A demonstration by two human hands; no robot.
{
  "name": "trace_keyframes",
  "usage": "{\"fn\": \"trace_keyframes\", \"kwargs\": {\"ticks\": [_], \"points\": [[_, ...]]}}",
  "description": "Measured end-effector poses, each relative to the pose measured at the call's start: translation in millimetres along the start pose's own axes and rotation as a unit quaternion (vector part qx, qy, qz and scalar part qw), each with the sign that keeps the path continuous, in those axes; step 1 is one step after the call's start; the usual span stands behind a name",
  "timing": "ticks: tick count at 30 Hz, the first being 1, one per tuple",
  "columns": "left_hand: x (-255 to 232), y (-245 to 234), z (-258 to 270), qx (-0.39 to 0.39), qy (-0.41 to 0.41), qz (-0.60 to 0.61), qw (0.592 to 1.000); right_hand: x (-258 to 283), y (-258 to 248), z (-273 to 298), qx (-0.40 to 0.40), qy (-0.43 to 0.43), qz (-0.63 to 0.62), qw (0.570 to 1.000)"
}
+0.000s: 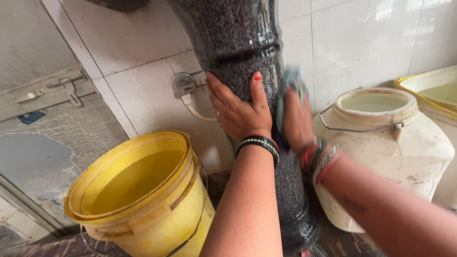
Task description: The person wipes the surface of a granite pedestal sink with a blue cloth. They dip the cloth into a small container of liquid and continue wiping the basin and the pedestal base.
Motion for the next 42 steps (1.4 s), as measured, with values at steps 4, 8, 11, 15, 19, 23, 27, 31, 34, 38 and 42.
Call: {"fn": "trace_keyframes", "kwargs": {"ticks": [4, 8, 11, 15, 19, 23, 27, 31, 34, 38, 42], "points": [[-1, 1, -1, 0.006, 0.001, 0.006, 1.0, 57, 1, -65, -0.042, -0.191, -0.049, 0.98], [0, 0, 1, -0.009, 0.014, 0.018, 1.0, 79, 1, -76, -0.057, -0.229, -0.027, 0.971], [3, 0, 4, 0.001, 0.008, 0.008, 1.0, 69, -3, -59, -0.049, -0.185, -0.097, 0.977], [2, 3, 2, 0.002, 0.001, -0.003, 1.0, 46, -7, -27, -0.03, -0.222, 0.016, 0.975], [1, 1, 1, 0.006, 0.004, -0.008, 1.0, -1, -9, 19, -0.025, -0.002, -0.085, 0.996], [0, 0, 0, 0.018, -0.003, -0.006, 1.0, -28, -11, 44, -0.009, 0.107, -0.042, 0.993], [2, 2, 1, 0.014, 0.003, -0.003, 1.0, -9, -1, -8, 0.011, 0.002, 0.034, 0.999], [2, 1, 2, 0.001, 0.02, 0.004, 1.0, 50, 5, -74, -0.082, -0.261, 0.083, 0.958], [2, 0, 2, 0.007, 0.017, 0.006, 1.0, 85, 2, -75, -0.1, -0.279, 0.102, 0.95], [5, -2, 2, 0.027, 0.022, 0.016, 0.999, 111, -7, -42, -0.059, -0.229, -0.012, 0.972], [19, -8, 8, 0.092, 0.026, 0.077, 0.992, 135, -5, -25, -0.04, -0.362, 0.209, 0.907]]}}
Point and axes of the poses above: each hand's wrist, its own z-axis away from the middle knuckle, its own y-axis out of the palm, x = y × z, the point moved 4 cm from there along -z, towards the middle knuckle, and after that the axes turned 5 degrees about -x, right-handed, at the moved point
